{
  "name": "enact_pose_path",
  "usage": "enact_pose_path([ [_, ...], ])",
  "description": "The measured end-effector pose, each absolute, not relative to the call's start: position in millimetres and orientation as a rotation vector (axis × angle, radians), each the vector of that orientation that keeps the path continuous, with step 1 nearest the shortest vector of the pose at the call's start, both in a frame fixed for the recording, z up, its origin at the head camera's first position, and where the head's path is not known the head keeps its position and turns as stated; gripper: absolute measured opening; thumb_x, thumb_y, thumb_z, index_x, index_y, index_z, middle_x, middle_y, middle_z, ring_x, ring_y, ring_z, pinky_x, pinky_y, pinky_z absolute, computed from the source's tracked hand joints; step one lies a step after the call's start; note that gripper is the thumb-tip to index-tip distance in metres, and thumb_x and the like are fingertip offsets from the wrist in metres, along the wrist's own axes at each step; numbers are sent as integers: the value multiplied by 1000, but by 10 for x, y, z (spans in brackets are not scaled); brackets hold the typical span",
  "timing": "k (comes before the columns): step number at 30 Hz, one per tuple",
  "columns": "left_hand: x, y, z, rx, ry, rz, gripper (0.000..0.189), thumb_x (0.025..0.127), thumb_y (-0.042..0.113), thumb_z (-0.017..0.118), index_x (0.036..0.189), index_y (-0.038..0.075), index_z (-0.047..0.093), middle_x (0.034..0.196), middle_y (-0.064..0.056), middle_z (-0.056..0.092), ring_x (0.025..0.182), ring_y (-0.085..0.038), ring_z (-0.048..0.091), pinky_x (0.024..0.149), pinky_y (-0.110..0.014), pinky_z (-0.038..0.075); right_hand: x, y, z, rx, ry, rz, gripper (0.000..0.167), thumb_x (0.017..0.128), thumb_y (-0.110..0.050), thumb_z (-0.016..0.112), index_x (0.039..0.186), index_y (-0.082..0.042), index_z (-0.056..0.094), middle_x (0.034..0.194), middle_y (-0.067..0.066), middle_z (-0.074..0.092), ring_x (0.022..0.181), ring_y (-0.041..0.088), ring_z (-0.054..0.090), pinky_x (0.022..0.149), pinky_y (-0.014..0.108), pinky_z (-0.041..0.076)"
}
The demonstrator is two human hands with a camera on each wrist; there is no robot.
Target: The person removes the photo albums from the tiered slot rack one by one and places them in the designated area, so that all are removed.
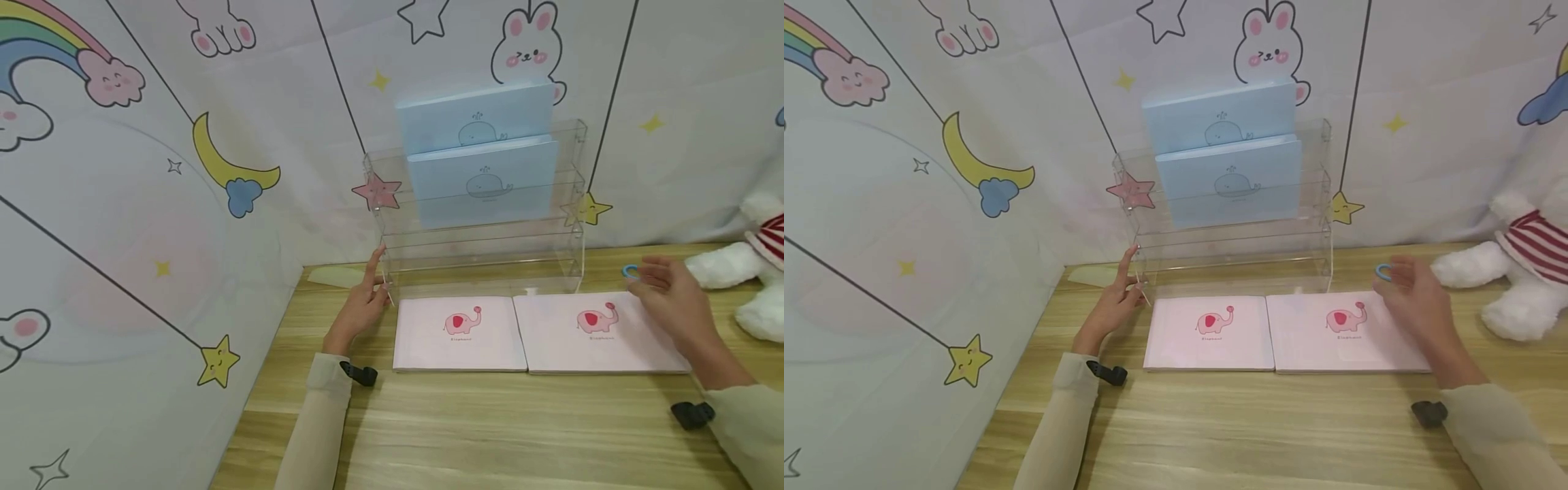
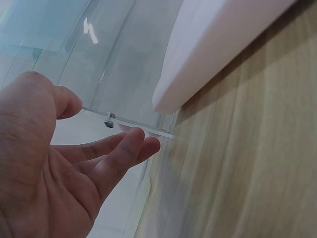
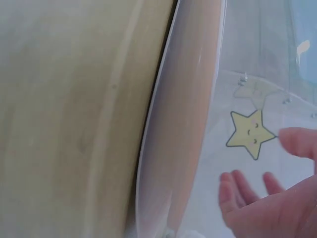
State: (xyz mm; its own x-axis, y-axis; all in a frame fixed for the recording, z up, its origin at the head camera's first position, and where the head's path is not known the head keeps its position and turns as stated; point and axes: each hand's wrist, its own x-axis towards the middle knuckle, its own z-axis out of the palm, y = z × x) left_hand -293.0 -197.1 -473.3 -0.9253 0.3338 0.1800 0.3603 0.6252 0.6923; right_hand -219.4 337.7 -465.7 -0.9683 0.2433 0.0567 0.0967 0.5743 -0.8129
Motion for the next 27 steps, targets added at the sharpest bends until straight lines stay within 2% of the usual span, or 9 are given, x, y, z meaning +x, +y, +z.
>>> enact_pose_path([
  [3, -2933, -1969, -4736, -602, -2799, -1203, 77, 116, 20, 45, 170, 52, 0, 139, -25, 68, 97, -29, 77, 93, -52, 59, -2201, 3344, -4666, -235, -2518, 1411, 71, 108, -43, 62, 164, -7, 38, 157, 17, 57, 116, -8, 55, 82, -3, 38],
  [5, -2934, -1965, -4736, -597, -2799, -1207, 77, 116, 20, 45, 169, 53, 1, 138, -25, 69, 97, -29, 77, 93, -52, 59, -2201, 3331, -4666, -177, -2434, 1465, 65, 108, -38, 63, 163, -13, 40, 150, -1, 62, 111, -18, 49, 86, -3, 38],
  [8, -2935, -1961, -4736, -590, -2802, -1208, 78, 115, 20, 45, 169, 54, 0, 138, -25, 69, 96, -29, 77, 93, -52, 59, -2194, 3312, -4657, -79, -2334, 1523, 58, 108, -30, 64, 162, -22, 43, 136, -24, 59, 115, -17, 50, 91, -2, 37],
  [10, -2937, -1962, -4739, -583, -2803, -1204, 78, 116, 20, 45, 169, 55, 0, 138, -24, 69, 95, -28, 77, 92, -52, 59, -2193, 3293, -4646, -16, -2286, 1557, 58, 108, -25, 64, 162, -24, 43, 133, -30, 57, 118, -14, 52, 93, 0, 37],
  [13, -2940, -1964, -4745, -579, -2804, -1198, 78, 115, 20, 45, 169, 55, 0, 139, -24, 69, 93, -26, 76, 91, -51, 59, -2196, 3260, -4629, 67, -2240, 1565, 59, 108, -18, 64, 163, -20, 42, 136, -29, 57, 122, -10, 53, 97, 1, 38],
  [17, -2941, -1962, -4748, -578, -2806, -1202, 79, 116, 19, 45, 169, 55, 0, 140, -24, 68, 94, -28, 76, 91, -51, 59, -2201, 3222, -4601, 173, -2175, 1589, 62, 107, -8, 62, 164, -13, 39, 144, -22, 57, 129, -3, 53, 104, 3, 40],
  [21, -2935, -1959, -4740, -573, -2813, -1198, 79, 116, 18, 45, 168, 56, -1, 142, -25, 67, 95, -30, 77, 91, -52, 59, -2205, 3194, -4551, 242, -2150, 1607, 65, 106, -3, 60, 166, -15, 36, 157, -8, 54, 135, 1, 50, 101, 5, 43],
  [24, -2926, -1959, -4731, -574, -2814, -1197, 79, 116, 18, 45, 169, 54, -1, 143, -26, 66, 95, -31, 76, 91, -54, 59, -2225, 3182, -4511, 332, -2063, 1710, 68, 104, 2, 59, 166, -14, 35, 161, -4, 51, 139, 5, 49, 100, 6, 43],
  [27, -2925, -1960, -4725, -575, -2815, -1203, 78, 116, 19, 44, 169, 53, -1, 143, -26, 66, 95, -31, 76, 91, -53, 58, -2260, 3160, -4465, 439, -1926, 1857, 70, 101, 10, 58, 164, -9, 36, 159, -4, 52, 142, 12, 48, 105, 9, 41],
])
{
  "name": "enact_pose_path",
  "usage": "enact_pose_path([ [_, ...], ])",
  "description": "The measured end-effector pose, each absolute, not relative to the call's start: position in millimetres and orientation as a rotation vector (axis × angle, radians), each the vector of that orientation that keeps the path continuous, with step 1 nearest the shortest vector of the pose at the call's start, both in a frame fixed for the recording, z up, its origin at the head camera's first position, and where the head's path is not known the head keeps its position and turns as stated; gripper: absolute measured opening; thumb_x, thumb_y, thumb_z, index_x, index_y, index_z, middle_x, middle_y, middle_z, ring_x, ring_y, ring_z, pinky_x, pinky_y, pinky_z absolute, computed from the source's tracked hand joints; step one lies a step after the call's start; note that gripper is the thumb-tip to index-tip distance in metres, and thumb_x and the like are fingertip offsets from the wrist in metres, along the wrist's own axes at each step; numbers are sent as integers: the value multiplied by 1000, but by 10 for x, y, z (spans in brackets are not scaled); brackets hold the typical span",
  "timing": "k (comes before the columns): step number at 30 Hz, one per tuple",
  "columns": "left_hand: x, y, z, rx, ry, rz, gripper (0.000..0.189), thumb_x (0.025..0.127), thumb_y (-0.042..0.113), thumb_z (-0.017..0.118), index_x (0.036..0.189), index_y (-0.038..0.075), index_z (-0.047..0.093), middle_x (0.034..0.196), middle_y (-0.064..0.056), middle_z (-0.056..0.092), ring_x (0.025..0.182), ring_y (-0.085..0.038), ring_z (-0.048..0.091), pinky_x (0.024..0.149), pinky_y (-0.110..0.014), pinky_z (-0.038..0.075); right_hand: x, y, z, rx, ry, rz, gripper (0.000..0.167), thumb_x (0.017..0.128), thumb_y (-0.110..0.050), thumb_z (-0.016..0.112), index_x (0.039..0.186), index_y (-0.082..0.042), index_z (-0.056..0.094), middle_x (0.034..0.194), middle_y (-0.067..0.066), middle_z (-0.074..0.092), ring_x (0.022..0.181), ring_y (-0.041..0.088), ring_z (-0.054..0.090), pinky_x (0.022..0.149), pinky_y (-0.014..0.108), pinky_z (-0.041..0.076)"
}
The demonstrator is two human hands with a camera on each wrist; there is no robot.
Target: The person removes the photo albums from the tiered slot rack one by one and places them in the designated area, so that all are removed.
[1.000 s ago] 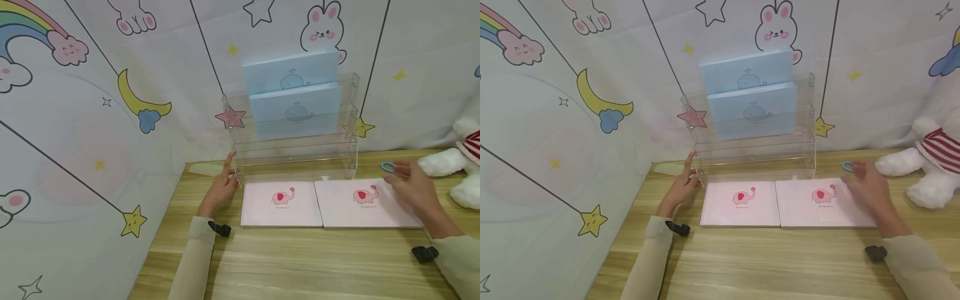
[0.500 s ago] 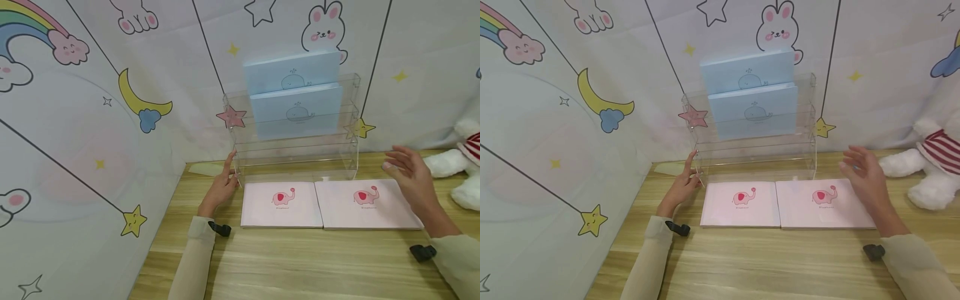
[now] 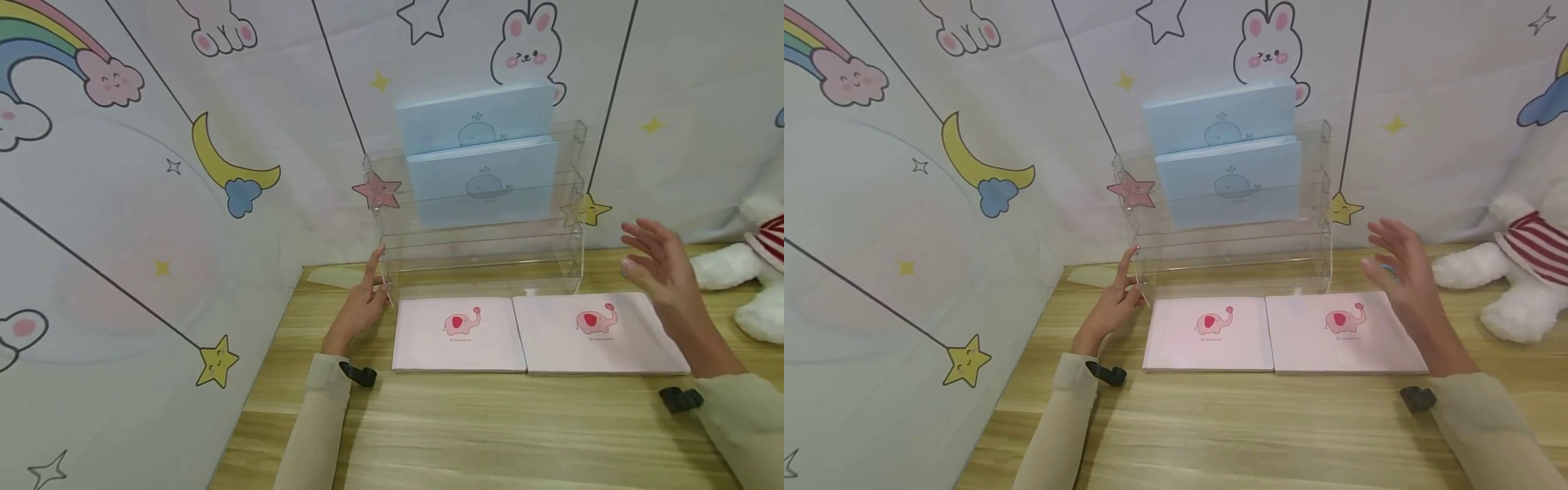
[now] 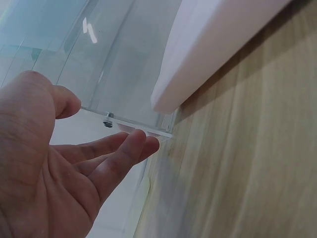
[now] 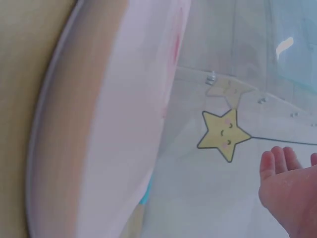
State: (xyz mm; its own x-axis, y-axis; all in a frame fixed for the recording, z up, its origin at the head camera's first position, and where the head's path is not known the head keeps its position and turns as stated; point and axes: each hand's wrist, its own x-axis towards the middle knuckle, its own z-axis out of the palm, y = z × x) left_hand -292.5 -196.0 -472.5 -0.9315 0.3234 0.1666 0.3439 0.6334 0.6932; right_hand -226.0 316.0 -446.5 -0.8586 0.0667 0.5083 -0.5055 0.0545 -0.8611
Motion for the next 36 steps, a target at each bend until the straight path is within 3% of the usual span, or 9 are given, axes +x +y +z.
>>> enact_pose_path([
  [9, -2932, -1962, -4745, -581, -2812, -1207, 77, 117, 21, 43, 168, 56, -2, 139, -23, 68, 92, -29, 75, 87, -48, 58, -2335, 3067, -4285, 412, -1995, 1765, 72, 101, 3, 60, 166, -16, 33, 166, 4, 47, 146, 12, 45, 110, 10, 36],
  [16, -2931, -1957, -4735, -584, -2807, -1216, 77, 116, 21, 44, 168, 56, -2, 140, -23, 68, 92, -30, 76, 88, -49, 58, -2381, 2976, -4172, 451, -1918, 1806, 74, 98, 6, 61, 165, -12, 36, 164, 5, 51, 145, 17, 46, 112, 12, 38],
  [36, -2939, -1958, -4731, -594, -2804, -1205, 77, 116, 20, 44, 170, 50, -1, 139, -26, 68, 94, -32, 77, 89, -51, 59, -2612, 2770, -3820, 444, -2015, 1701, 72, 102, -1, 63, 166, -20, 35, 168, 10, 46, 146, 15, 45, 114, 13, 36],
])
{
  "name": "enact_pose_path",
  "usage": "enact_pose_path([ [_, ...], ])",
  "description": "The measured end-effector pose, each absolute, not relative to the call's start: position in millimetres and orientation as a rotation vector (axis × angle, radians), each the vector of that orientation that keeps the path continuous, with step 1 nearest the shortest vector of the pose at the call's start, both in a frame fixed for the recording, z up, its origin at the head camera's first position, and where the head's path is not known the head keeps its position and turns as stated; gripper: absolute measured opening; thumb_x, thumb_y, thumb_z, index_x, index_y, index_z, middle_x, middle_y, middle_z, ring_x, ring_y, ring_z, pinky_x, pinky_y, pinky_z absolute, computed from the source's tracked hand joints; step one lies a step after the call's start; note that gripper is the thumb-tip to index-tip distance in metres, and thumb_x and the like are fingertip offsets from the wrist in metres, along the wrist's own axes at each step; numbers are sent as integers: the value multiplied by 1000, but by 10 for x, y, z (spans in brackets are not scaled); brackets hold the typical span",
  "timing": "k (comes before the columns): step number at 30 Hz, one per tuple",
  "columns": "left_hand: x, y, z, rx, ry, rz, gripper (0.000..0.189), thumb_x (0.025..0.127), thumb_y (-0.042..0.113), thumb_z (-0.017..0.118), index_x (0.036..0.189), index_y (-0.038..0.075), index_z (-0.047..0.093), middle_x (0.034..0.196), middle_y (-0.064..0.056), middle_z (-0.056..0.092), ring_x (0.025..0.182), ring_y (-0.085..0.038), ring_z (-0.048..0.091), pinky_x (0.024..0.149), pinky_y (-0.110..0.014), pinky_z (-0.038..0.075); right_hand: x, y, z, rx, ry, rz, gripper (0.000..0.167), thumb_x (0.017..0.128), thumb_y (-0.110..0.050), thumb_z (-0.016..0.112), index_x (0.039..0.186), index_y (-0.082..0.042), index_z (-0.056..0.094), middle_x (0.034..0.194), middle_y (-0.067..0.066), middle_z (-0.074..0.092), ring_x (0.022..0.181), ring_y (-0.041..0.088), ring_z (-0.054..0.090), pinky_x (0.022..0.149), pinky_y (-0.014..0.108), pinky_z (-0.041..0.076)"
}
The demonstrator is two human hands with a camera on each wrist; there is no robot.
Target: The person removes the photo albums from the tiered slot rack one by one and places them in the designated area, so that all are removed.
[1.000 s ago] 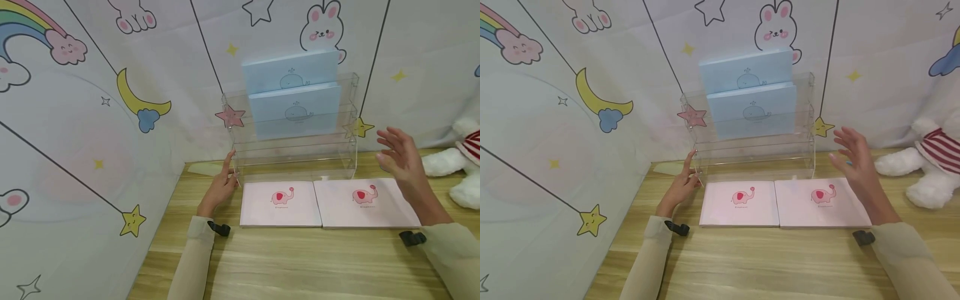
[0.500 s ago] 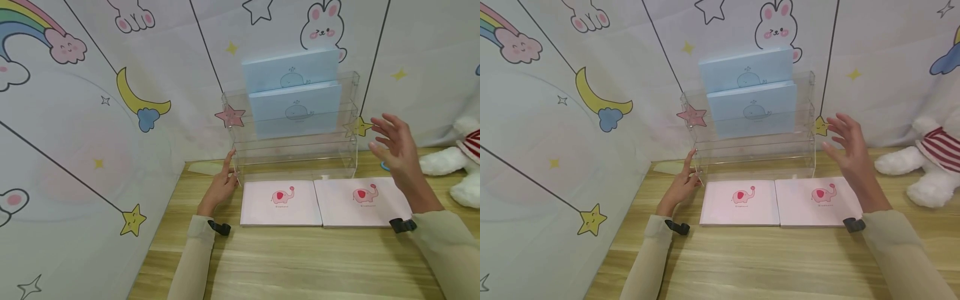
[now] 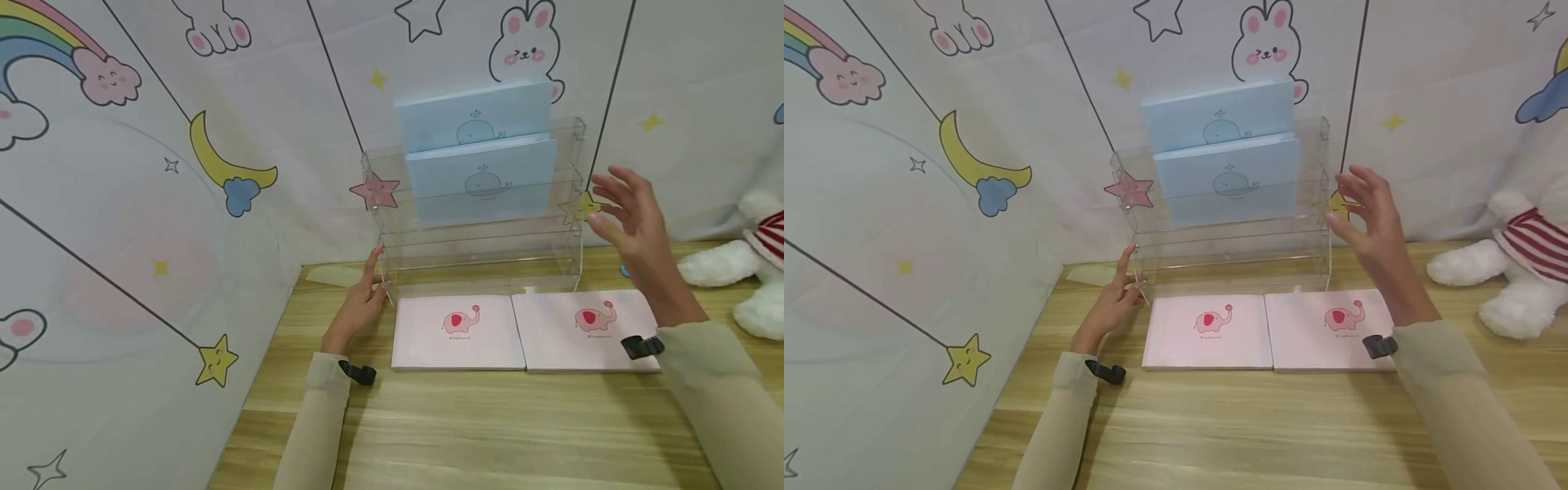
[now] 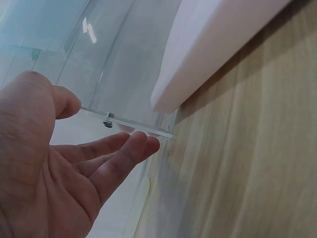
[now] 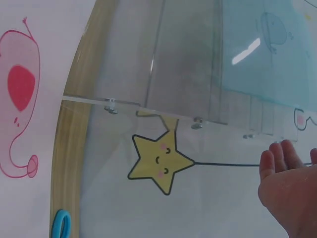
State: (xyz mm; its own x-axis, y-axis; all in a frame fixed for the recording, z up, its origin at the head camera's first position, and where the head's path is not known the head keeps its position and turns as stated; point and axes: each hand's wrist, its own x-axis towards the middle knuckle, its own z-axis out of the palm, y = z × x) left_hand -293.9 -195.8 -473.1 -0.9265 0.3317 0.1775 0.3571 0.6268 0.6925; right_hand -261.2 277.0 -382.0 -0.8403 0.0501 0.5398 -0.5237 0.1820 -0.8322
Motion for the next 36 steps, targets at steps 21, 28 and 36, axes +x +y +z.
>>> enact_pose_path([
  [21, -2926, -1969, -4721, -589, -2805, -1226, 77, 116, 20, 43, 170, 51, -3, 141, -27, 66, 94, -35, 76, 87, -50, 59, -2809, 2676, -3616, 427, -2110, 1567, 71, 104, -8, 66, 166, -20, 34, 169, 9, 46, 149, 14, 45, 112, 9, 36],
  [28, -2931, -1963, -4719, -588, -2813, -1206, 77, 116, 19, 44, 171, 49, -2, 139, -26, 68, 94, -35, 77, 89, -51, 59, -2826, 2662, -3575, 416, -2129, 1563, 72, 104, -10, 67, 167, -20, 33, 169, 9, 46, 151, 17, 44, 114, 9, 35],
  [36, -2927, -1943, -4708, -578, -2825, -1199, 77, 116, 19, 44, 171, 48, -1, 141, -27, 67, 96, -34, 77, 90, -52, 59, -2888, 2627, -3494, 426, -2125, 1559, 72, 103, -9, 69, 166, -18, 36, 167, 11, 47, 148, 15, 47, 115, 9, 37],
])
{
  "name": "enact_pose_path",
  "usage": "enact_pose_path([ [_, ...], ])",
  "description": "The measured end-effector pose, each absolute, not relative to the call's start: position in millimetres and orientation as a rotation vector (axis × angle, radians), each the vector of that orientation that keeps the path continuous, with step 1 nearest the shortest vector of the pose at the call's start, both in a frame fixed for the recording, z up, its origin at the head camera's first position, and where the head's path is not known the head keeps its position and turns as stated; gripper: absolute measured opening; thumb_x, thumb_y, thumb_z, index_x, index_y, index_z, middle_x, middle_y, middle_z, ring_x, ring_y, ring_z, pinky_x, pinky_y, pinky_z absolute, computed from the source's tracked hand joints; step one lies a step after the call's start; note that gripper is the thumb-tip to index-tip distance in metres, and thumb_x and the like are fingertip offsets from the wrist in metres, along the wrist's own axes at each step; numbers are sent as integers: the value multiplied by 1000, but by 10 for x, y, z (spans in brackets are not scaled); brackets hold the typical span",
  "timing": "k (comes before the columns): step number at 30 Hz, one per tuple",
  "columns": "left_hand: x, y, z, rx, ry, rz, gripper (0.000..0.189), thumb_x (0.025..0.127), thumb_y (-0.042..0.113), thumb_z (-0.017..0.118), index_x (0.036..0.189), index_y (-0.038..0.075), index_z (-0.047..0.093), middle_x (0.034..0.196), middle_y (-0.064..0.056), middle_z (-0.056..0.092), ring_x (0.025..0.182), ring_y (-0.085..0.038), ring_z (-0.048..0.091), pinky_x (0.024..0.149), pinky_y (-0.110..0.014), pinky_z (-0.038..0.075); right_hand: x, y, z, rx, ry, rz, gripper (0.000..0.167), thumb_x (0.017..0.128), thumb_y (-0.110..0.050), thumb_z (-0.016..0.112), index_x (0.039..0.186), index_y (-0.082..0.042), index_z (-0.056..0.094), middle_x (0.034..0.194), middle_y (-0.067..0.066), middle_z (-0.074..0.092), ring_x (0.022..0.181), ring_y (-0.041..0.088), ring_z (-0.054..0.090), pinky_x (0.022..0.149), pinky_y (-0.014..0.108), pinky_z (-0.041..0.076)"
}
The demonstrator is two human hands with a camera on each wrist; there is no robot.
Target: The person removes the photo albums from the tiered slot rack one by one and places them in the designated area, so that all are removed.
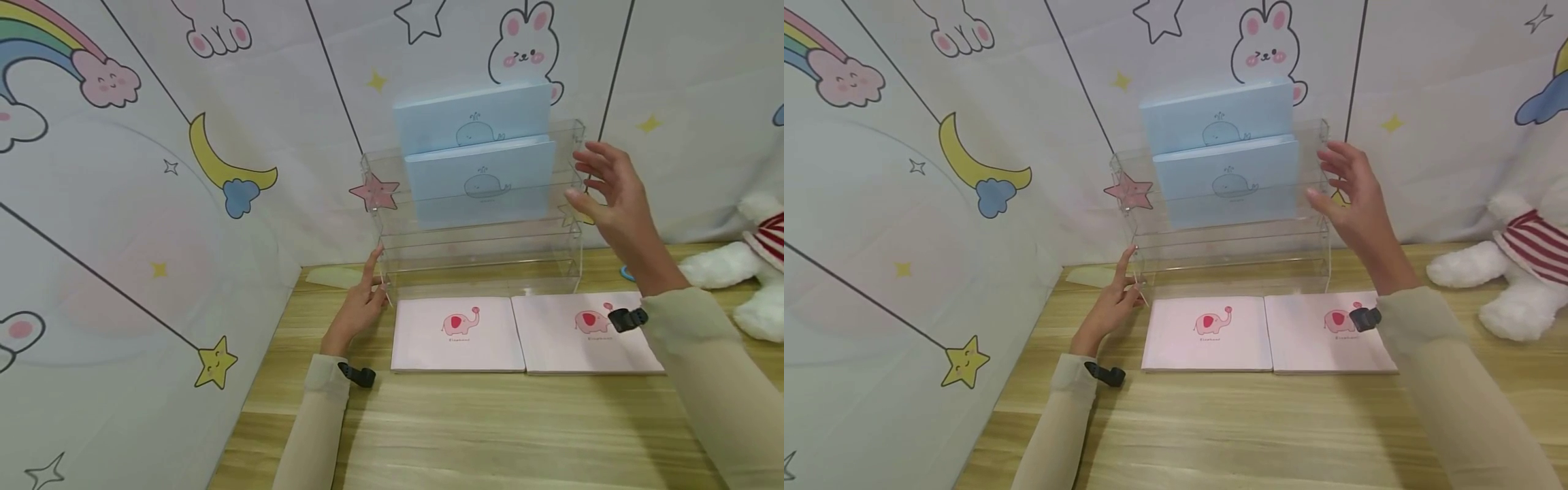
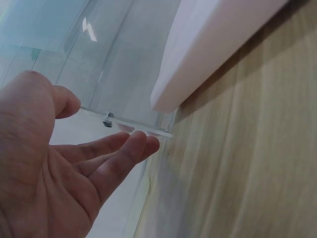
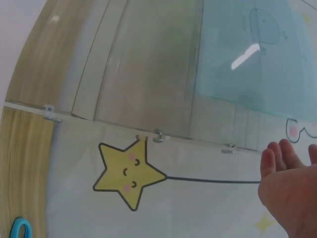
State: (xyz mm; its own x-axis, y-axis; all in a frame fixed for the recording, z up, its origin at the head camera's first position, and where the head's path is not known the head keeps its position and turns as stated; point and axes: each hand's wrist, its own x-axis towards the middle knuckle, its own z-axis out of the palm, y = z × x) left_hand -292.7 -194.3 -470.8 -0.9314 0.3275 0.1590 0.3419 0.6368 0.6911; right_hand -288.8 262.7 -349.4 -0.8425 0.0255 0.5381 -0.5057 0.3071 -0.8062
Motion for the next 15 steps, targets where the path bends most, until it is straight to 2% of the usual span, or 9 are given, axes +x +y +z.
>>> enact_pose_path([
  [7, -2914, -1934, -4701, -577, -2811, -1204, 76, 116, 18, 44, 171, 47, 0, 140, -27, 67, 93, -35, 76, 87, -49, 58, -2955, 2617, -3427, 440, -2133, 1554, 70, 103, -8, 69, 165, -17, 38, 164, 14, 49, 146, 15, 49, 115, 9, 38],
  [15, -2915, -1939, -4723, -572, -2813, -1207, 77, 116, 19, 43, 170, 50, -2, 141, -27, 67, 94, -35, 77, 87, -50, 59, -3032, 2604, -3405, 421, -2196, 1595, 70, 105, -12, 67, 166, -20, 35, 166, 16, 47, 153, 21, 48, 120, 12, 37],
])
